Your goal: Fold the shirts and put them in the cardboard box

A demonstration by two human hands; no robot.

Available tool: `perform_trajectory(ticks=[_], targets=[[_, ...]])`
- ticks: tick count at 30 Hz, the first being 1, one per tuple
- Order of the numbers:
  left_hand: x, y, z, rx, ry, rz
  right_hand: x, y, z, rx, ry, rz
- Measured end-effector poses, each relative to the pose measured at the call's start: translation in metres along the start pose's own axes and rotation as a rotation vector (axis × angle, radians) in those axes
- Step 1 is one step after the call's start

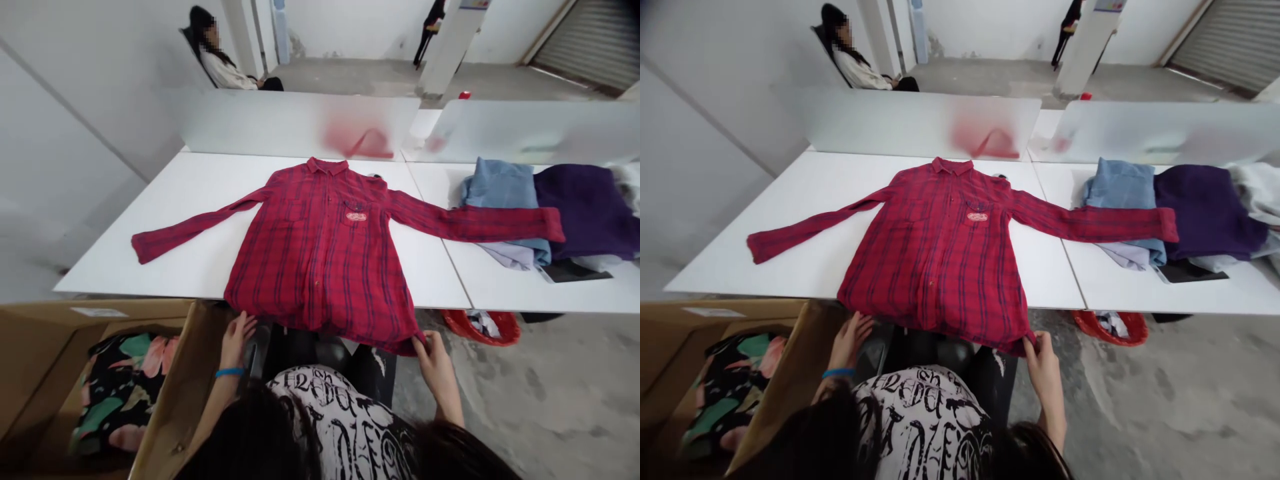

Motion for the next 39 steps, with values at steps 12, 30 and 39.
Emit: perform_trajectory(ticks=[12,30,39], targets=[[-0.009,0.009,0.014,-0.065,0.622,-0.201,-0.03,0.0,-0.043,0.257,0.423,-0.243],[0.003,0.003,-0.028,-0.011,0.295,-0.019,-0.003,-0.006,-0.061,0.053,0.425,-0.097],[0.2,-0.042,-0.069,0.019,-0.927,0.573,-0.168,-0.019,0.064,-0.113,0.382,-0.735]])
Point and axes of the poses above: each hand's wrist, its own y-axis away from the middle knuckle, its own z-axis out of the palm, x = y × z, the point moved 9 cm from there along -y, towards the middle knuckle, and after that the axes turned 3 degrees about -y, right-handed, at the moved point
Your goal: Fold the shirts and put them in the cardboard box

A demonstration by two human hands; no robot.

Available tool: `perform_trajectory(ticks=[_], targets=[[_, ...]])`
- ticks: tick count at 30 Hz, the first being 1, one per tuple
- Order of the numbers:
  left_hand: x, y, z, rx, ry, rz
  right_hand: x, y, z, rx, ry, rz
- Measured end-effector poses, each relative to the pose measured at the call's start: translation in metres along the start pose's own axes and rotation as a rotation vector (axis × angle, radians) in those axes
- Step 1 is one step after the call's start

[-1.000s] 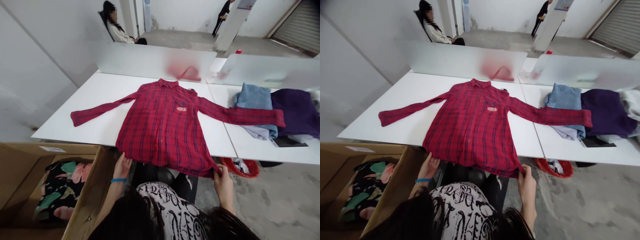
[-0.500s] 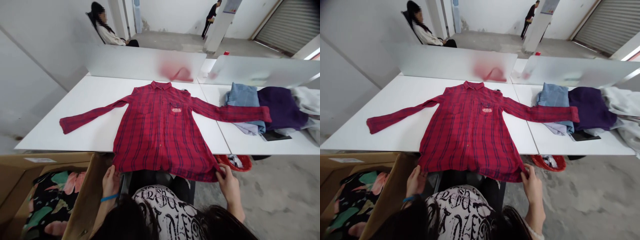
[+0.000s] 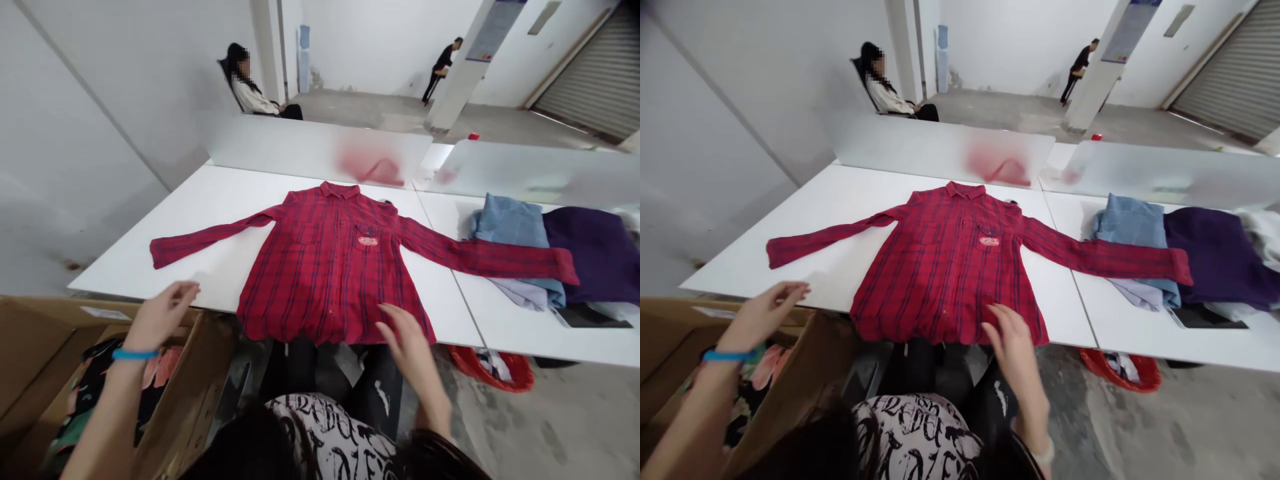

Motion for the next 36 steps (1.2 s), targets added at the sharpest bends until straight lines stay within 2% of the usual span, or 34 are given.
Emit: perform_trajectory(ticks=[2,4,6,8,11,13,15,18,20,24,25,28,32,36], targets=[[0.0,-0.049,-0.017,-0.033,-0.233,0.029,-0.048,-0.033,0.05,-0.099,0.006,-0.152],[-0.008,-0.096,-0.029,-0.036,-0.465,0.012,-0.072,-0.054,0.093,-0.144,0.098,-0.178],[-0.016,-0.135,-0.037,-0.024,-0.537,0.009,-0.076,-0.065,0.122,-0.156,0.188,-0.137],[-0.023,-0.162,-0.035,-0.07,-0.553,0.045,-0.071,-0.069,0.136,-0.162,0.238,-0.101],[-0.027,-0.185,-0.026,-0.205,-0.584,0.113,-0.062,-0.067,0.142,-0.168,0.271,-0.103],[-0.026,-0.194,-0.028,-0.234,-0.622,0.132,-0.06,-0.066,0.141,-0.165,0.279,-0.11],[-0.02,-0.201,-0.042,-0.157,-0.669,0.138,-0.059,-0.065,0.14,-0.155,0.278,-0.112],[-0.009,-0.2,-0.072,0.077,-0.727,0.144,-0.059,-0.065,0.141,-0.137,0.258,-0.118],[-0.009,-0.193,-0.076,0.112,-0.766,0.151,-0.058,-0.065,0.142,-0.13,0.247,-0.123],[-0.037,-0.183,-0.05,-0.142,-0.785,0.121,-0.055,-0.065,0.144,-0.124,0.239,-0.129],[-0.044,-0.183,-0.045,-0.172,-0.777,0.111,-0.055,-0.065,0.144,-0.12,0.239,-0.133],[-0.05,-0.193,-0.037,-0.147,-0.755,0.123,-0.054,-0.064,0.145,-0.112,0.243,-0.144],[-0.038,-0.222,-0.025,-0.085,-0.726,0.178,-0.052,-0.063,0.147,-0.127,0.247,-0.138],[-0.027,-0.251,-0.019,-0.154,-0.665,0.135,-0.052,-0.063,0.146,-0.132,0.265,-0.132]])
Point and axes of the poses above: each hand's wrist, its own y-axis away from the middle knuckle, its own z-axis out of the palm, x = y × z, the point moved 9 cm from there along -y, towards the middle knuckle, and after that the axes turned 3 degrees about -y, right-handed, at the moved point
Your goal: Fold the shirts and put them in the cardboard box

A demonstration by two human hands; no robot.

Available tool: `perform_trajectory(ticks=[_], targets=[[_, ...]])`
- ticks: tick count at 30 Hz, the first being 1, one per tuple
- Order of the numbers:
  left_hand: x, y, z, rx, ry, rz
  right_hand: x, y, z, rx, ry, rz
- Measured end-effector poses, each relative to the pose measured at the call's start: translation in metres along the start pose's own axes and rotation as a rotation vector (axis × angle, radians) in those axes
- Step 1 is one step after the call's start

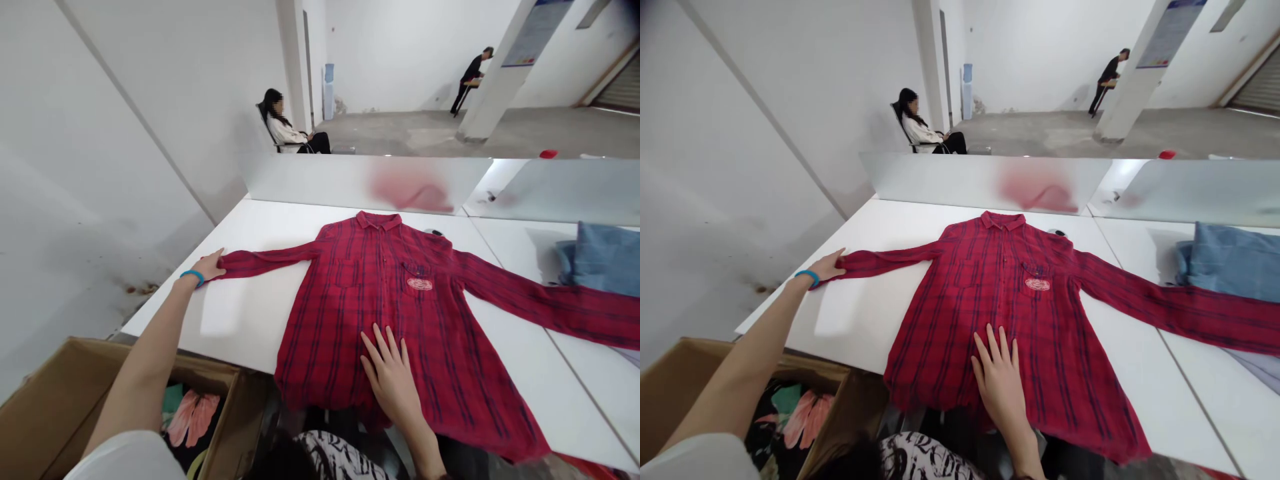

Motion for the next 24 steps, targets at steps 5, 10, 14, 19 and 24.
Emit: perform_trajectory(ticks=[5,10,14,19,24], targets=[[-0.014,-0.015,-0.057,0.206,-0.035,-0.114,-0.001,0.0,-0.001,0.01,-0.004,0.004],[-0.029,-0.005,-0.081,0.431,-0.033,-0.263,-0.001,0.0,-0.003,0.016,-0.003,0.007],[-0.032,0.009,-0.035,0.319,0.002,-0.269,-0.001,0.0,-0.005,0.032,-0.012,0.011],[-0.054,0.033,0.009,0.164,0.03,-0.358,-0.001,0.0,-0.002,0.032,0.015,0.01],[-0.032,0.017,-0.002,0.307,0.095,-0.203,0.001,0.001,0.001,0.026,0.021,0.007]])
Point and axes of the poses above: each hand's wrist, its own y-axis away from the middle knuckle, its own z-axis out of the palm, x = y × z, the point moved 9 cm from there along -y, towards the middle knuckle, and after that the axes turned 3 degrees about -y, right-handed, at the moved point
